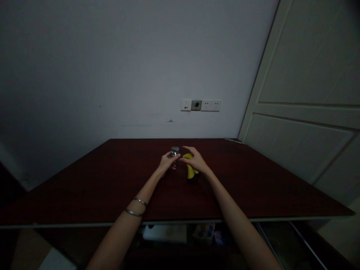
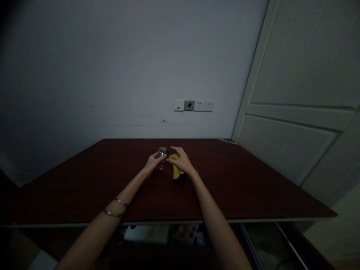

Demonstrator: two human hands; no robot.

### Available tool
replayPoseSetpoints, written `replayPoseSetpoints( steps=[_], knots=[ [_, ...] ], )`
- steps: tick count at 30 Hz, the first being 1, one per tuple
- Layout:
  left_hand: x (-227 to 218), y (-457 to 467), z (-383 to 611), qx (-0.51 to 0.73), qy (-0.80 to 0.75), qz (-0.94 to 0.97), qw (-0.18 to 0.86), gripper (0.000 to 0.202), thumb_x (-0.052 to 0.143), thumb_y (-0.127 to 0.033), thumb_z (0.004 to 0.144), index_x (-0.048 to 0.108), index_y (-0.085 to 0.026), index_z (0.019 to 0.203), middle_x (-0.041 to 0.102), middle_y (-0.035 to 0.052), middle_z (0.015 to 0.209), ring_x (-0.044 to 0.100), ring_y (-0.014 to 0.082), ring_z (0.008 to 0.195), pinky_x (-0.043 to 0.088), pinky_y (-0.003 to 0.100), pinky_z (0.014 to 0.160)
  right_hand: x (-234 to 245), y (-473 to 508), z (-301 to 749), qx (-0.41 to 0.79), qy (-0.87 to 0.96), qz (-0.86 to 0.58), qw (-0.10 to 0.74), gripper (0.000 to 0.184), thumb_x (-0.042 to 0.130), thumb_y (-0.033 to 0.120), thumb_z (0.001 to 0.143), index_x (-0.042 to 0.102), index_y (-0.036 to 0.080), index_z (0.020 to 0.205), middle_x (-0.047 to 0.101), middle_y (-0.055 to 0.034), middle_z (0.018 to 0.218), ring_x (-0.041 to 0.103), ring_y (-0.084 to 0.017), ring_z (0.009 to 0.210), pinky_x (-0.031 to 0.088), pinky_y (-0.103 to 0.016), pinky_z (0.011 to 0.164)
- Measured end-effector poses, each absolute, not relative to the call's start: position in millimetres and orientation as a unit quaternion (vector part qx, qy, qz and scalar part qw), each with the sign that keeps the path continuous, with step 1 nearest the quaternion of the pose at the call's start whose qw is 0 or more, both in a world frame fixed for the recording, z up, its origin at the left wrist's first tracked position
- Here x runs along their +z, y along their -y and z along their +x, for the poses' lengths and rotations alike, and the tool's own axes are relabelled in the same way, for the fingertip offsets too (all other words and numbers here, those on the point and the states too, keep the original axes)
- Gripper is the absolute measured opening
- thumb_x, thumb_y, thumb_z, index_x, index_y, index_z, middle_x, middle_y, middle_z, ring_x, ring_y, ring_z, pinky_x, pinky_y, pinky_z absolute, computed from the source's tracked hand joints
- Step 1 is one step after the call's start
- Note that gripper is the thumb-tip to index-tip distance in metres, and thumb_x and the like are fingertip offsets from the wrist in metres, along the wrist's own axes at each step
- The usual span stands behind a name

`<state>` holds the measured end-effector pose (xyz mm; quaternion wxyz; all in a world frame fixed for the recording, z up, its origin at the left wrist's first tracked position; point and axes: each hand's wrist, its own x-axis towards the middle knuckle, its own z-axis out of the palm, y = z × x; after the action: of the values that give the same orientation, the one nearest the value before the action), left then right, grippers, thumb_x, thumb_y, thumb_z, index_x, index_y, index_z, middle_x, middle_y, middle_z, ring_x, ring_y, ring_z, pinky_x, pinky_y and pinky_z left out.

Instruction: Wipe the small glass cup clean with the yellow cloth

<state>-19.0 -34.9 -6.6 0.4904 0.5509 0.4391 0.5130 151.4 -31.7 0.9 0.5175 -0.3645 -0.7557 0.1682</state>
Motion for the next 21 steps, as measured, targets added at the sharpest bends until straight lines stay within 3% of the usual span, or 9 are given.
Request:
replayPoseSetpoints(
  steps=[3, 6, 15, 21],
  knots=[
    [-7.2, 35.4, -18.0, 0.512, -0.427, 0.558, 0.494, 0.056, 0.070, -0.045, 0.059, 0.055, -0.013, 0.102, 0.057, -0.0003, 0.061, 0.050, 0.0058, 0.040, 0.046, 0.017, 0.038, -2.0, 34.5, 147.3, 0.167, 0.785, -0.346, 0.486, 0.076, 0.072, 0.036, 0.058, 0.041, 0.025, 0.127, 0.048, -0.0084, 0.119, 0.046, -0.021, 0.111, 0.034, -0.037, 0.097],
    [-8.8, 35.1, -16.9, 0.504, -0.419, 0.571, 0.494, 0.054, 0.069, -0.047, 0.060, 0.056, -0.013, 0.101, 0.057, -0.0012, 0.059, 0.050, 0.0062, 0.038, 0.046, 0.018, 0.037, -4.9, 35.2, 143.1, 0.158, 0.790, -0.340, 0.485, 0.081, 0.072, 0.037, 0.059, 0.036, 0.024, 0.130, 0.046, -0.0099, 0.120, 0.045, -0.022, 0.112, 0.034, -0.038, 0.097],
    [-11.3, 33.6, -15.5, 0.483, -0.424, 0.567, 0.515, 0.050, 0.063, -0.054, 0.063, 0.056, -0.013, 0.091, 0.053, -0.0033, 0.049, 0.049, 0.0074, 0.035, 0.046, 0.020, 0.037, -3.7, 37.3, 138.9, 0.150, 0.778, -0.348, 0.501, 0.076, 0.072, 0.038, 0.058, 0.042, 0.024, 0.126, 0.051, -0.0090, 0.118, 0.049, -0.022, 0.108, 0.036, -0.038, 0.095],
    [-10.5, 32.6, -25.6, 0.429, -0.377, 0.618, 0.541, 0.057, 0.057, -0.059, 0.065, 0.052, -0.012, 0.096, 0.055, -0.0003, 0.053, 0.053, 0.0097, 0.039, 0.047, 0.021, 0.039, -6.3, 33.5, 138.8, 0.186, 0.747, -0.357, 0.529, 0.072, 0.074, 0.038, 0.055, 0.049, 0.022, 0.121, 0.058, -0.0080, 0.110, 0.054, -0.021, 0.100, 0.041, -0.036, 0.090]
  ],
)
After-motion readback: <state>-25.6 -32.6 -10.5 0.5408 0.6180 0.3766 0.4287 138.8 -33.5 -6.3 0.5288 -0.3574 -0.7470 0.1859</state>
